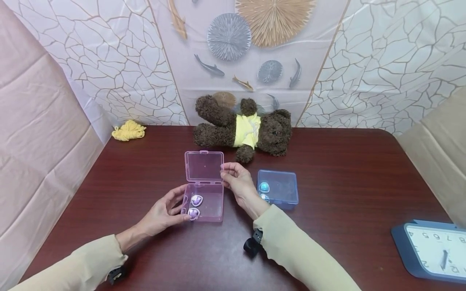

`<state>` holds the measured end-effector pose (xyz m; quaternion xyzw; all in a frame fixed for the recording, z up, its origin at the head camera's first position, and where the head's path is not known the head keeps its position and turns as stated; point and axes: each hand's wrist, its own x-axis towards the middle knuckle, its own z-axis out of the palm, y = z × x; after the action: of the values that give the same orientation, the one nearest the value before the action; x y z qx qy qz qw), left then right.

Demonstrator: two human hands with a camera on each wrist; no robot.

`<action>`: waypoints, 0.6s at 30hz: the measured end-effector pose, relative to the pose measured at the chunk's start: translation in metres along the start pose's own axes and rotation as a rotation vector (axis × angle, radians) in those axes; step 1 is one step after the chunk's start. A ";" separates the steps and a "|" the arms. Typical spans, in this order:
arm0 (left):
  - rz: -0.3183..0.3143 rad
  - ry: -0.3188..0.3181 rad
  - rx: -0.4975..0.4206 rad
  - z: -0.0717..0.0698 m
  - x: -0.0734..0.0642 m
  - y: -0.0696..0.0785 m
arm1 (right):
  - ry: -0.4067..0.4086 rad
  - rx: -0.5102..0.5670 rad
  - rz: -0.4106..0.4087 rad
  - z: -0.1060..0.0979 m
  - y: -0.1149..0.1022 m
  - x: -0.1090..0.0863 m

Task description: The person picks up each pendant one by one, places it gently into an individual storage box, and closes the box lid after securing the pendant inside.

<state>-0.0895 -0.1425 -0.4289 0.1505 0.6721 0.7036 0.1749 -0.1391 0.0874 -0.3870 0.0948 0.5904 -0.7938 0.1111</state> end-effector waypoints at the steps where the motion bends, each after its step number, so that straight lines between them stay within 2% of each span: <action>1: -0.001 0.003 0.001 0.000 0.000 0.000 | -0.013 -0.011 -0.015 -0.001 0.000 -0.003; 7: -0.015 -0.001 -0.009 0.000 0.000 0.000 | -0.053 -0.076 -0.047 -0.009 0.001 -0.021; 13: -0.011 0.010 0.005 0.001 0.000 0.000 | -0.061 -0.050 0.006 -0.011 0.008 -0.037; 18: 0.002 0.031 0.011 0.001 0.002 -0.001 | -0.056 -0.153 -0.005 -0.008 0.017 -0.041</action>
<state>-0.0908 -0.1406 -0.4301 0.1415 0.6785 0.7022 0.1628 -0.0943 0.0933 -0.3936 0.0622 0.6463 -0.7489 0.1326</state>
